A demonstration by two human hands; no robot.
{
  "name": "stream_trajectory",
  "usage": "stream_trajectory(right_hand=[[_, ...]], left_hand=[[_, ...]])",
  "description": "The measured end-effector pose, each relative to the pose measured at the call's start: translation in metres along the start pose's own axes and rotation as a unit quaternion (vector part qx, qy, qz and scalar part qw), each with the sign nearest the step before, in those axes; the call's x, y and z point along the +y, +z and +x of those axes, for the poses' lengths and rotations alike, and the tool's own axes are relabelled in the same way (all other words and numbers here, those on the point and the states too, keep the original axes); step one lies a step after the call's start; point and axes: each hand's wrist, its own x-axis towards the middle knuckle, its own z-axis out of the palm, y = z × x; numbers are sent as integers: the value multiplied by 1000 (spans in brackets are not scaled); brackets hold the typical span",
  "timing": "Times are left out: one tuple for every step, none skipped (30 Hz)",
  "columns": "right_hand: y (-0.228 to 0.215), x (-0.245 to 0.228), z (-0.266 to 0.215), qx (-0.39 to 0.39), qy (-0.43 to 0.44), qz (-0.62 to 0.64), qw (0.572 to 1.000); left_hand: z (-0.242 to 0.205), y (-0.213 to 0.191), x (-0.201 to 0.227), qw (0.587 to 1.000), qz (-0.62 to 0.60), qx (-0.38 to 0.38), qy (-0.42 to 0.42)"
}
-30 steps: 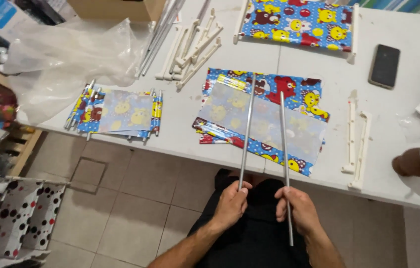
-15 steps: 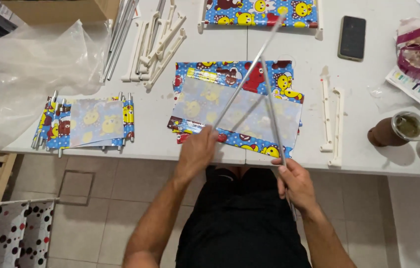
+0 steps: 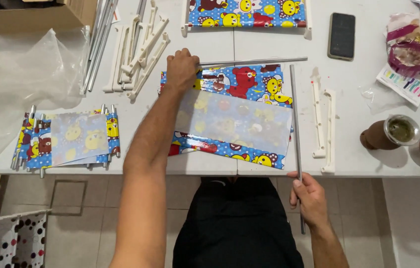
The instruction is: Assembling a shoe rack by sliding metal support rods into the sleeves of patterned fabric panels.
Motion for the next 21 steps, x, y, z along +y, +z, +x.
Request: stream_trajectory(right_hand=[[-1,-2,3,-1,1,0,1000],[-1,-4,6,1,-4,-4,1000],[-2,-6,8,3,-8,-8,1000],[-3,-8,14,3,-5,-7,1000],[-4,-10,17,-3,-13,-9,1000],[-7,-12,20,-8,-20,-11,1000],[-7,-13,20,0,-17,-10,1000],[-7,-14,19,8,-22,2,1000],[-7,-16,26,13,-34,14,999],[-6,-20,31,18,-38,14,999],[-5,-22,31,16,-51,7,999],[-5,-25,31,14,-63,-1,998],[-4,-28,28,18,-62,-2,998],[-3,-32,25,12,-72,-7,997],[-3,-37,28,5,-89,-12,996],[-5,-36,27,8,-95,-14,995],[-7,-33,22,18,-98,-10,995],[-9,-30,18,28,-102,-7,994],[-12,-29,14,34,-102,-7,994],[-15,-28,9,45,-101,-15,994],[-18,-26,6,54,-101,-22,993]], left_hand=[[2,-2,2,1000,0,-1,-1],[3,-4,4,1000,-5,-10,-10],[2,-7,6,1000,-9,-20,-18],[0,-7,7,1000,-9,-23,-19],[-3,-7,11,999,-24,21,9],[-6,-6,16,996,-39,65,36],[-13,-7,32,996,-43,61,42],[-21,-8,49,991,-65,77,90],[-23,-13,63,982,-84,101,137],[-26,-7,85,981,-85,104,142],[-36,1,107,970,-108,102,192],[-47,9,129,956,-131,101,242],[-52,15,148,955,-134,100,244],[-56,21,166,951,-144,86,259],[-53,25,184,946,-152,79,275],[-50,31,195,945,-152,85,278],[-48,39,208,952,-153,64,257],[-45,46,221,959,-154,43,236],[-46,40,227,957,-157,42,241],[-47,35,234,958,-159,42,235],[-48,29,238,960,-161,41,227]])
